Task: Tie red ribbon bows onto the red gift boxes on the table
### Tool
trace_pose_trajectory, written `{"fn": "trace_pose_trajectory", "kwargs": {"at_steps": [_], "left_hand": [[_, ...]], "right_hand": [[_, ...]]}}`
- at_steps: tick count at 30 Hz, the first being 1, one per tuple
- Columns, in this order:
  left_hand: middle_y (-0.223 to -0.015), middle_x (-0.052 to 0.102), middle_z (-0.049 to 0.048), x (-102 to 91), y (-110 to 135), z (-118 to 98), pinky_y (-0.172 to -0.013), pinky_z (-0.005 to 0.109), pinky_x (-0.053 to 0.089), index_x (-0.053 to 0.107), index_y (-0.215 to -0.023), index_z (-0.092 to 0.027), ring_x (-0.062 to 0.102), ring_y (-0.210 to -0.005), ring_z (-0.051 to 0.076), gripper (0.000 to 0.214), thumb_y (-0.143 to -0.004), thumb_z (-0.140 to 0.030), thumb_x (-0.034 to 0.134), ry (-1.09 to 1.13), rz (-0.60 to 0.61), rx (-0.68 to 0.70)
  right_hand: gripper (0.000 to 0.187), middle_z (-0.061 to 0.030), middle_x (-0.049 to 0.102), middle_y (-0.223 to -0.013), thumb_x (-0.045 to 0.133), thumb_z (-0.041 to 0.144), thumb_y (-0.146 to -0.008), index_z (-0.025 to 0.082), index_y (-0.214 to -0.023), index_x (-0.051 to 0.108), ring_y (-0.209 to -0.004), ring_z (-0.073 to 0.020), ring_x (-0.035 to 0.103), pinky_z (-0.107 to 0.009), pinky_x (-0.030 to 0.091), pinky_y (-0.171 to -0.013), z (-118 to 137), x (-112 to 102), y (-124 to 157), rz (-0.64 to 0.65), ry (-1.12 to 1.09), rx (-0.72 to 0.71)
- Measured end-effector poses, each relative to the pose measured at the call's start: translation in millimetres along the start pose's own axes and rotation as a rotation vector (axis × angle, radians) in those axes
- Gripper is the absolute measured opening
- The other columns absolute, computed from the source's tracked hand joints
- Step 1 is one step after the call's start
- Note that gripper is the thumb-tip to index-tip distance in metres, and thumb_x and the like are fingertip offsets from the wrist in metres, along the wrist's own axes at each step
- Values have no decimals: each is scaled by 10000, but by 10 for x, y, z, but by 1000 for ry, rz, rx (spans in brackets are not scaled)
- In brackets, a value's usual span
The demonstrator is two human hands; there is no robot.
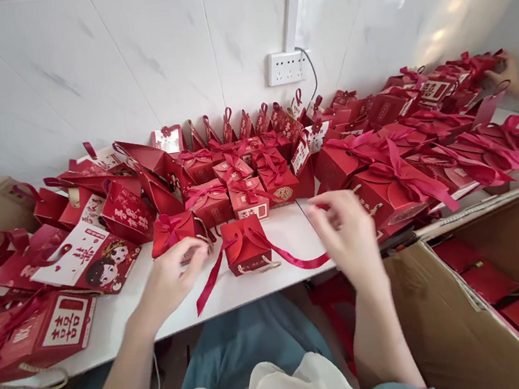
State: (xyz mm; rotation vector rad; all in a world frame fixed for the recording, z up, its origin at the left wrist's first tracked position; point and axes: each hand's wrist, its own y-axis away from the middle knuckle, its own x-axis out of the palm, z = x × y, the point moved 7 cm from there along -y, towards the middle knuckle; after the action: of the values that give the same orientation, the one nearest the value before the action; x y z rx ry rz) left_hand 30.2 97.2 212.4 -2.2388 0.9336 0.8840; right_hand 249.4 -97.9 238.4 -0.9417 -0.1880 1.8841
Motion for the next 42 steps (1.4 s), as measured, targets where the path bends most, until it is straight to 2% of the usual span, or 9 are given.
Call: {"fn": "trace_pose_trajectory", "kwargs": {"at_steps": [3,7,13,18,22,25,32,37,42], "left_hand": [[-940,692,75,407,-140,71,-738,345,466,580,-861,-214,651,-872,265,296,-909,-440,394,-55,113,-162],[-930,686,63,596,-142,274,-750,336,459,554,-922,-213,645,-881,255,306,-906,-471,389,117,225,-280],[-725,556,-19,677,-110,411,-644,264,393,517,-744,-198,531,-686,158,284,-859,-456,482,356,338,-258],[-656,538,-14,725,-162,495,-648,269,400,508,-653,-186,520,-652,143,283,-826,-407,544,644,358,-273],[-543,491,-21,717,-207,484,-544,261,376,474,-619,-190,461,-512,118,299,-804,-407,563,815,371,-310],[-525,423,-53,667,-237,448,-474,225,287,437,-629,-191,360,-449,78,309,-798,-412,571,823,346,-332],[-572,408,-47,532,-258,425,-497,234,283,483,-658,-187,370,-508,99,323,-819,-466,499,435,251,-315],[-622,496,-32,483,-291,370,-543,250,326,508,-663,-184,451,-574,129,309,-827,-443,466,290,193,-275],[-639,546,-20,426,-248,329,-571,266,345,521,-677,-190,512,-603,158,288,-821,-433,465,232,172,-296]], "right_hand": [[247,-83,670,-892,568,447,-836,212,-839,642,-724,-199,592,-332,461,-682,-30,636,187,353,-45,15],[237,-48,668,-824,578,437,-820,204,-778,588,-722,-182,590,-320,455,-688,-230,1102,264,570,-114,158],[371,40,513,-592,625,519,-754,205,-651,457,-551,-112,461,-253,354,-536,-383,1274,266,777,-404,291],[407,58,455,-553,663,551,-722,179,-632,527,-506,-83,380,-235,271,-497,-389,1311,241,996,-575,328],[406,55,479,-564,722,540,-665,172,-648,552,-512,-85,417,-230,292,-502,-452,1281,182,1044,-603,400],[389,62,458,-545,727,520,-669,168,-647,562,-496,-77,384,-227,272,-490,-453,1267,131,1055,-567,358],[331,32,521,-623,677,491,-730,177,-679,587,-545,-96,426,-235,329,-502,-339,1188,-96,879,-505,205],[237,18,563,-647,660,413,-764,186,-708,620,-594,-126,486,-263,381,-567,-165,1117,-220,872,-349,15],[138,-23,626,-739,591,282,-803,221,-722,684,-672,-173,558,-310,423,-643,-88,964,-165,868,-133,-250]]}}
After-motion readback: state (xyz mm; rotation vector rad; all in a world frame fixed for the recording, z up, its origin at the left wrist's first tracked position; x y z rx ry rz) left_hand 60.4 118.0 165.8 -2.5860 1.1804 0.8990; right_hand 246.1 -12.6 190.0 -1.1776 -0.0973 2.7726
